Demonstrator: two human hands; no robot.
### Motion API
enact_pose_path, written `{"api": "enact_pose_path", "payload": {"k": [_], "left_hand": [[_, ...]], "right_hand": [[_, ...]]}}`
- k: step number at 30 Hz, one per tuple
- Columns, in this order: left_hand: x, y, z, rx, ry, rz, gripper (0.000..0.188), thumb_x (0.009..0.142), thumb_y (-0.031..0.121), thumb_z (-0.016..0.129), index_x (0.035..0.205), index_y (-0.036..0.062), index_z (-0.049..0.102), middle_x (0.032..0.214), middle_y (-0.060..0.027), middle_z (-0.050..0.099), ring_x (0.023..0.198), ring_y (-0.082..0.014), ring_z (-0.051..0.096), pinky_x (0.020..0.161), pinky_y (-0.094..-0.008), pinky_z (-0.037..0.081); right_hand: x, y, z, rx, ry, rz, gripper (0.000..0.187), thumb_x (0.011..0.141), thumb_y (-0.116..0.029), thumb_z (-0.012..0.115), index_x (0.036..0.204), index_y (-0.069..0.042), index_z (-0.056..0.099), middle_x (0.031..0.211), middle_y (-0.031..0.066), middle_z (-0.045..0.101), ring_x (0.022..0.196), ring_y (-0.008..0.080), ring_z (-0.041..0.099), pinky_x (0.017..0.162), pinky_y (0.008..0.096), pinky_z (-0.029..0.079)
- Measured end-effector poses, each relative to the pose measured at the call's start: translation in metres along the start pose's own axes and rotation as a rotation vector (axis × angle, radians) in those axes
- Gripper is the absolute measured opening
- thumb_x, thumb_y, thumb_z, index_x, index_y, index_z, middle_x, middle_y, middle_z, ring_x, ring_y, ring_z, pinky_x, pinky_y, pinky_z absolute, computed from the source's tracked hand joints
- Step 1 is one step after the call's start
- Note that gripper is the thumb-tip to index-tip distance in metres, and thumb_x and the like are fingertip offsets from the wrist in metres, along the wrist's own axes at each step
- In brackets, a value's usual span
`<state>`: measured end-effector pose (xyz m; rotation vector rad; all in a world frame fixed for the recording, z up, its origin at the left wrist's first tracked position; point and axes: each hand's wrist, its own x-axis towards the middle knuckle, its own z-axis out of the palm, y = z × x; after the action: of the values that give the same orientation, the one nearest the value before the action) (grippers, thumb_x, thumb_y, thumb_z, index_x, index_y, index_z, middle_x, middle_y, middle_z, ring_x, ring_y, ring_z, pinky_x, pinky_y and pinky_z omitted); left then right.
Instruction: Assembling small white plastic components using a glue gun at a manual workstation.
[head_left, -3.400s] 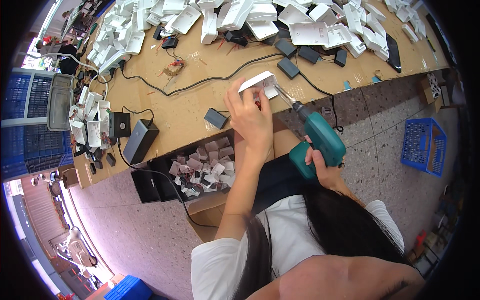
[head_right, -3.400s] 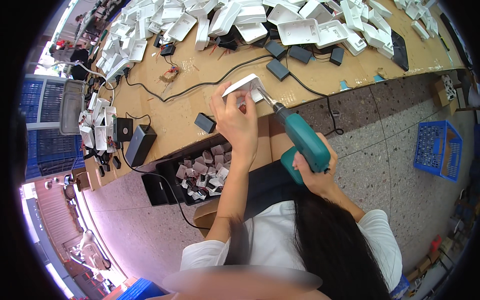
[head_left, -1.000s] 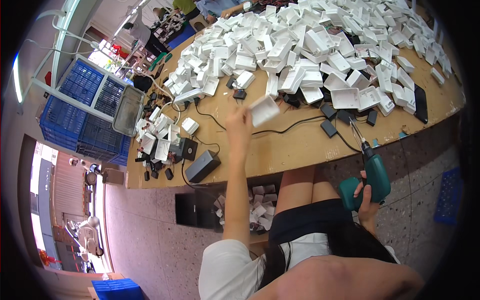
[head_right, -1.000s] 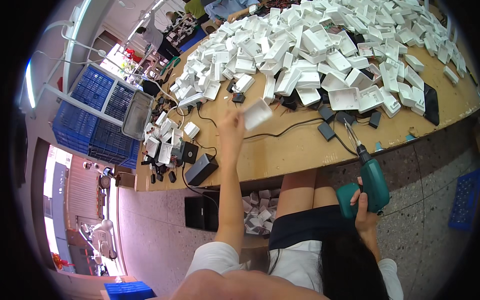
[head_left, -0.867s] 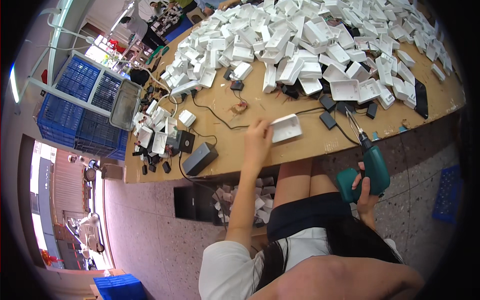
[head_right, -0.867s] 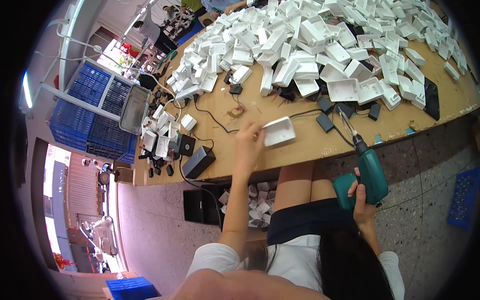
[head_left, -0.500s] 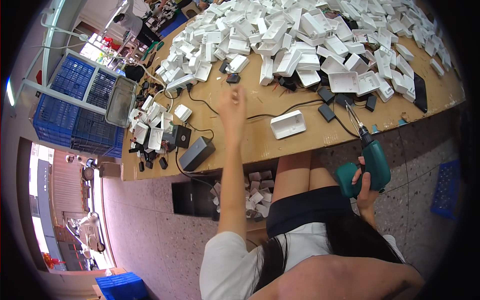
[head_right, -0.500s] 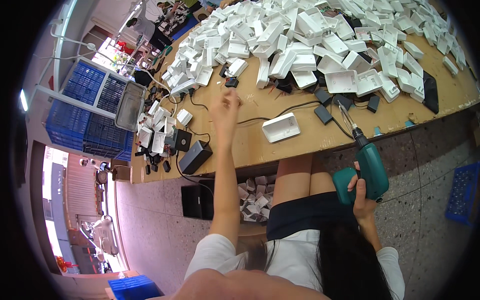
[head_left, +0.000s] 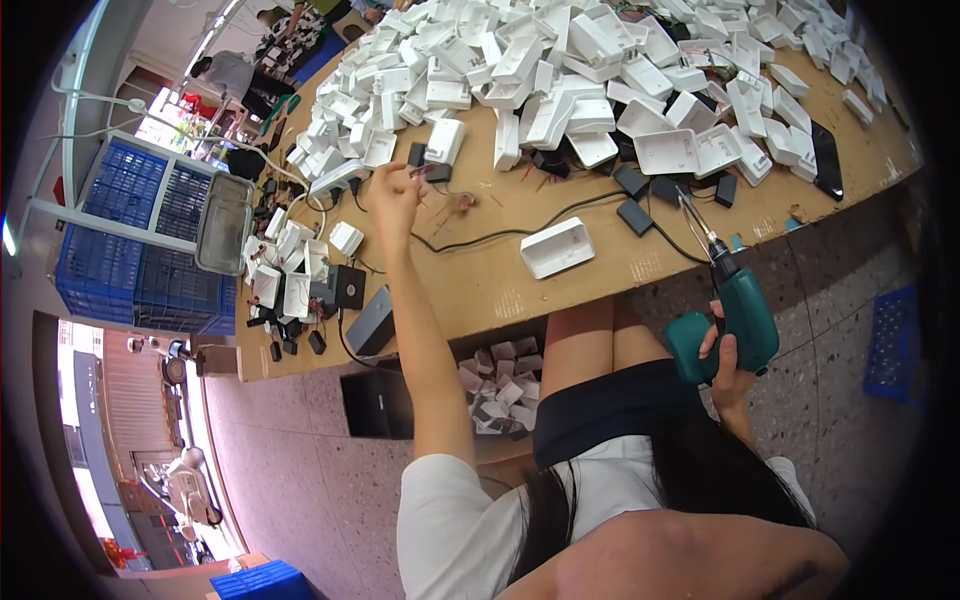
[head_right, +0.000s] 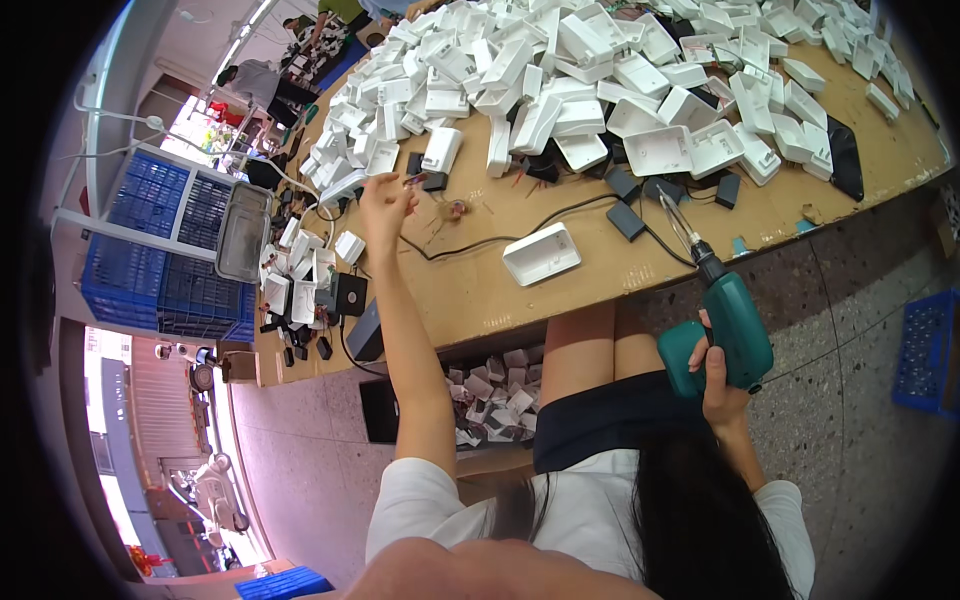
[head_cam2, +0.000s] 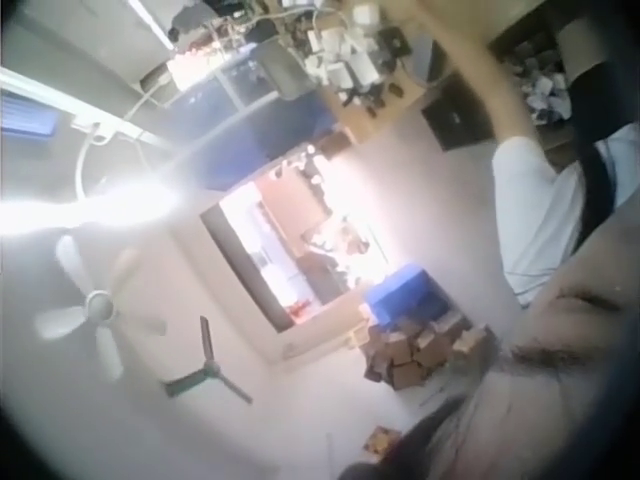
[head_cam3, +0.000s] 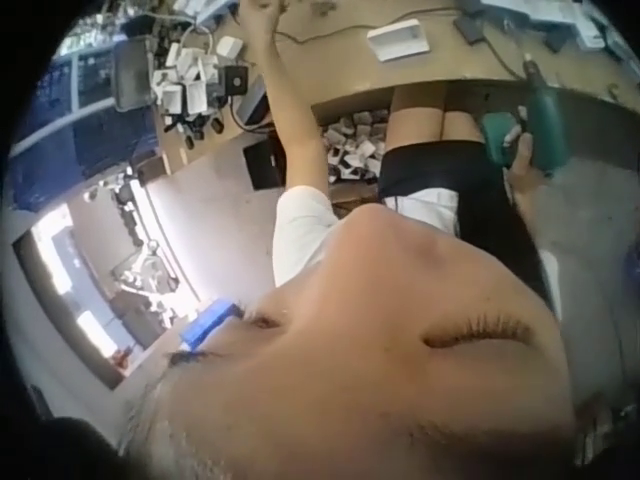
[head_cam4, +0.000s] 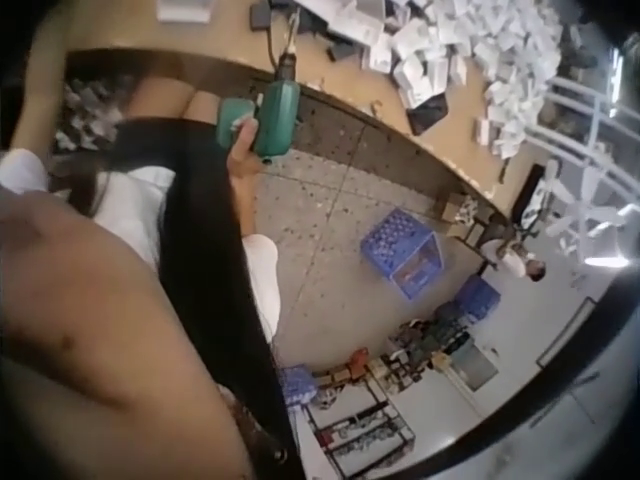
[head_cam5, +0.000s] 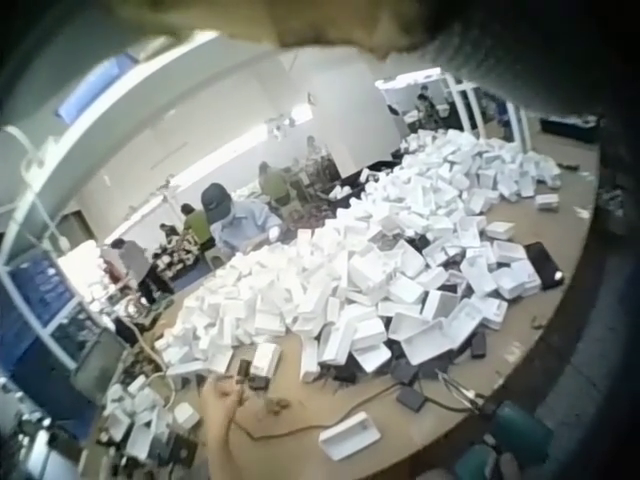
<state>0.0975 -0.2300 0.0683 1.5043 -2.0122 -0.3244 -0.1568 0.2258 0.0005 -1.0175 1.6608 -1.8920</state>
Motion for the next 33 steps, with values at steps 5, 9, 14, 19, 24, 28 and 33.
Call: {"api": "enact_pose_path", "payload": {"k": [5, 9, 14, 19, 24, 28, 33], "left_hand": [[-0.088, 0.012, -0.053, -0.722, -0.132, -0.084, 0.019, 0.102, 0.007, 0.066, 0.119, -0.0018, 0.069, 0.106, -0.0136, 0.076, 0.088, -0.0165, 0.074, 0.080, -0.0267, 0.060], [-0.154, 0.033, -0.039, -0.766, -0.225, -0.145, 0.019, 0.102, 0.004, 0.064, 0.118, -0.0057, 0.071, 0.107, -0.0129, 0.077, 0.090, -0.0160, 0.074, 0.081, -0.0271, 0.060], [-0.197, 0.054, -0.010, -0.585, -0.195, -0.044, 0.016, 0.097, 0.002, 0.072, 0.110, -0.0048, 0.077, 0.099, -0.0094, 0.078, 0.083, -0.0116, 0.072, 0.074, -0.0235, 0.058], [-0.206, 0.063, -0.002, -0.364, -0.140, 0.238, 0.014, 0.092, 0.002, 0.076, 0.106, 0.0023, 0.078, 0.094, -0.0095, 0.078, 0.076, -0.0104, 0.069, 0.066, -0.0251, 0.053], [-0.211, 0.070, -0.001, -0.084, -0.217, 0.337, 0.008, 0.085, 0.007, 0.080, 0.092, 0.0056, 0.076, 0.084, -0.0072, 0.067, 0.069, -0.0200, 0.062, 0.061, -0.0327, 0.049], [-0.210, 0.076, 0.003, 0.021, -0.116, 0.477, 0.011, 0.082, 0.011, 0.082, 0.089, 0.0093, 0.075, 0.088, -0.0060, 0.063, 0.078, -0.0245, 0.059, 0.069, -0.0380, 0.048], [-0.205, 0.083, 0.009, 0.047, -0.097, 0.699, 0.011, 0.084, 0.015, 0.078, 0.091, 0.0103, 0.072, 0.091, -0.0050, 0.060, 0.090, -0.0266, 0.055, 0.084, -0.0400, 0.040]], "right_hand": [[0.000, 0.003, 0.002, 0.026, -0.036, -0.018, 0.041, 0.109, -0.026, 0.046, 0.134, 0.004, 0.056, 0.128, 0.0129, 0.063, 0.072, 0.0111, 0.055, 0.062, 0.0278, 0.047], [-0.001, 0.004, 0.006, 0.044, -0.040, -0.002, 0.041, 0.109, -0.026, 0.047, 0.135, 0.005, 0.056, 0.129, 0.0133, 0.063, 0.072, 0.0112, 0.055, 0.062, 0.0280, 0.047], [-0.004, 0.003, 0.007, 0.071, -0.100, 0.017, 0.041, 0.108, -0.025, 0.048, 0.135, 0.005, 0.056, 0.130, 0.0140, 0.062, 0.073, 0.0116, 0.056, 0.063, 0.0286, 0.047], [-0.008, -0.002, 0.010, 0.068, -0.149, 0.054, 0.041, 0.107, -0.024, 0.051, 0.135, 0.006, 0.056, 0.131, 0.0153, 0.061, 0.074, 0.0120, 0.057, 0.066, 0.0289, 0.048], [-0.009, -0.006, 0.017, 0.035, -0.174, 0.066, 0.042, 0.107, -0.023, 0.052, 0.137, 0.006, 0.056, 0.133, 0.0161, 0.061, 0.075, 0.0123, 0.057, 0.069, 0.0288, 0.048], [-0.008, -0.008, 0.024, 0.053, -0.136, 0.078, 0.035, 0.102, -0.018, 0.062, 0.126, 0.008, 0.059, 0.082, 0.0066, 0.064, 0.067, 0.0108, 0.058, 0.066, 0.0267, 0.048], [-0.007, -0.005, 0.028, 0.065, -0.146, 0.111, 0.031, 0.098, -0.014, 0.065, 0.119, 0.008, 0.061, 0.082, 0.0069, 0.064, 0.067, 0.0110, 0.060, 0.065, 0.0267, 0.050]]}}
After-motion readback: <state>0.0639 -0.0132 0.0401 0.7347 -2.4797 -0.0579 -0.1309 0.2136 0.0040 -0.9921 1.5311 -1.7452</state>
